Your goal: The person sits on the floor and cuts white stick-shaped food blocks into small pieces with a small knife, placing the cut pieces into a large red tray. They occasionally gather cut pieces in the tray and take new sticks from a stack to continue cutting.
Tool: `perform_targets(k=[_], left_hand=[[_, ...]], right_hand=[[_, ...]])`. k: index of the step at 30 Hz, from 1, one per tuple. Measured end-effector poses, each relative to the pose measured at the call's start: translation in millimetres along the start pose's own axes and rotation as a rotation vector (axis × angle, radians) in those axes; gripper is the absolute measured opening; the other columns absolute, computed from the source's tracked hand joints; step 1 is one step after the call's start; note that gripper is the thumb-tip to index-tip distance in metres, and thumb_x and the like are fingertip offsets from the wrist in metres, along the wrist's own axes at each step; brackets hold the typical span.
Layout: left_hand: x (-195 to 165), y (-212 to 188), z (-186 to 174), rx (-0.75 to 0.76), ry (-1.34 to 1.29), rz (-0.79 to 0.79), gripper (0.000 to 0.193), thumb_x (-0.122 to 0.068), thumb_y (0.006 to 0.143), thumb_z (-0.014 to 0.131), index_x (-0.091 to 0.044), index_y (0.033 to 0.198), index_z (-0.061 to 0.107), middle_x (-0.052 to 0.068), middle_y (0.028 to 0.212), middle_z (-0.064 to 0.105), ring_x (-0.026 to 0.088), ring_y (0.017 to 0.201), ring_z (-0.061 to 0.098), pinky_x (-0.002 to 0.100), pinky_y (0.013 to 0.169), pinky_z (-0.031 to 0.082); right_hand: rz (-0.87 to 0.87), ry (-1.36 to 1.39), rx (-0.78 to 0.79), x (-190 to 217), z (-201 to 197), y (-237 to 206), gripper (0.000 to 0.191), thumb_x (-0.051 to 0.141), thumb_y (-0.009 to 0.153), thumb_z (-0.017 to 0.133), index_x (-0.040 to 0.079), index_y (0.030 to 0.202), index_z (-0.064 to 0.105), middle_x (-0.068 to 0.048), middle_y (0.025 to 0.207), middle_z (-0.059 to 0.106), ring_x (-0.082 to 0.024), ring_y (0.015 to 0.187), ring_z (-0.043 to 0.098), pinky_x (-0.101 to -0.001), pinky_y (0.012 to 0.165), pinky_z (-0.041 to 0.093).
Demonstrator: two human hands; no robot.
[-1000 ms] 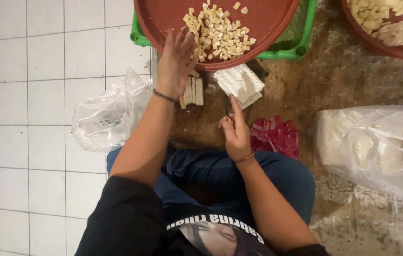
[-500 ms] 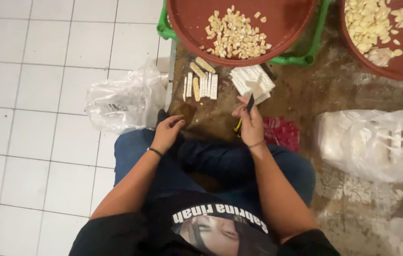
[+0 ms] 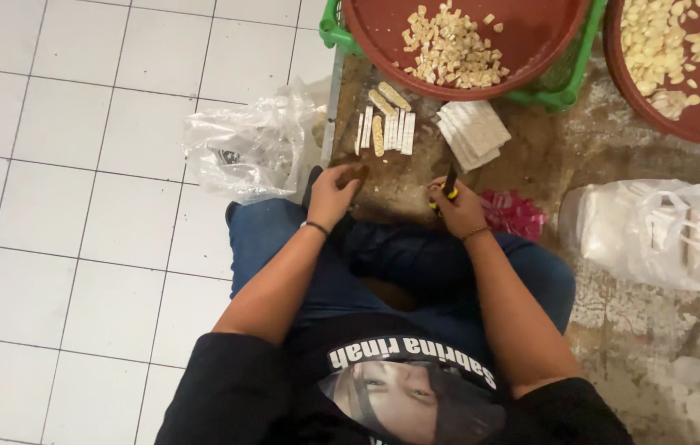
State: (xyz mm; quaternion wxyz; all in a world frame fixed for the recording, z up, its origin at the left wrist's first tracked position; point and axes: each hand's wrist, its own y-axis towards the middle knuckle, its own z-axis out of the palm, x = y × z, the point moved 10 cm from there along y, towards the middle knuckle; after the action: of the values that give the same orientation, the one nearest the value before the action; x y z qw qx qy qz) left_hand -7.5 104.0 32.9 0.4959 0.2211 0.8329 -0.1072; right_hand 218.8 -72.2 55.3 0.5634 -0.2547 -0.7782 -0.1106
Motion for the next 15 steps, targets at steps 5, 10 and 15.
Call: perform_targets(k=[5,10,15], left_hand=[[-21,33,4,-0.029,0.077,0.027,0.050,-0.024,0.077,0.080,-0.006,0.122,0.069,0.020,0.112,0.073,0.038,0.106,0.068,0.044,0.092,0.054],[-23,56,14,-0.040,0.211,-0.067,0.044,-0.027,0.075,0.080,-0.005,0.111,0.070,0.021,0.106,0.070,0.042,0.102,0.065,0.050,0.086,0.052],[-13,67,18,-0.081,0.220,-0.119,0.024,-0.020,0.083,0.070,-0.007,0.103,0.074,0.020,0.106,0.071,0.041,0.100,0.065,0.050,0.084,0.053]], right_hand=[[0.037,-0.046,-0.036,2,-7,-2,0.015,0.020,0.101,0.066,0.007,0.107,0.070,-0.001,0.085,0.069,-0.007,0.074,0.063,-0.0262,0.066,0.052],[0.049,-0.024,-0.014,2,-5,-5,0.015,0.020,0.100,0.066,0.006,0.106,0.070,0.000,0.085,0.069,-0.006,0.075,0.064,-0.0254,0.066,0.052],[-0.002,-0.052,0.041,2,-1,-8,0.017,0.021,0.101,0.067,0.005,0.108,0.069,0.000,0.086,0.069,-0.006,0.080,0.064,-0.0249,0.072,0.053]])
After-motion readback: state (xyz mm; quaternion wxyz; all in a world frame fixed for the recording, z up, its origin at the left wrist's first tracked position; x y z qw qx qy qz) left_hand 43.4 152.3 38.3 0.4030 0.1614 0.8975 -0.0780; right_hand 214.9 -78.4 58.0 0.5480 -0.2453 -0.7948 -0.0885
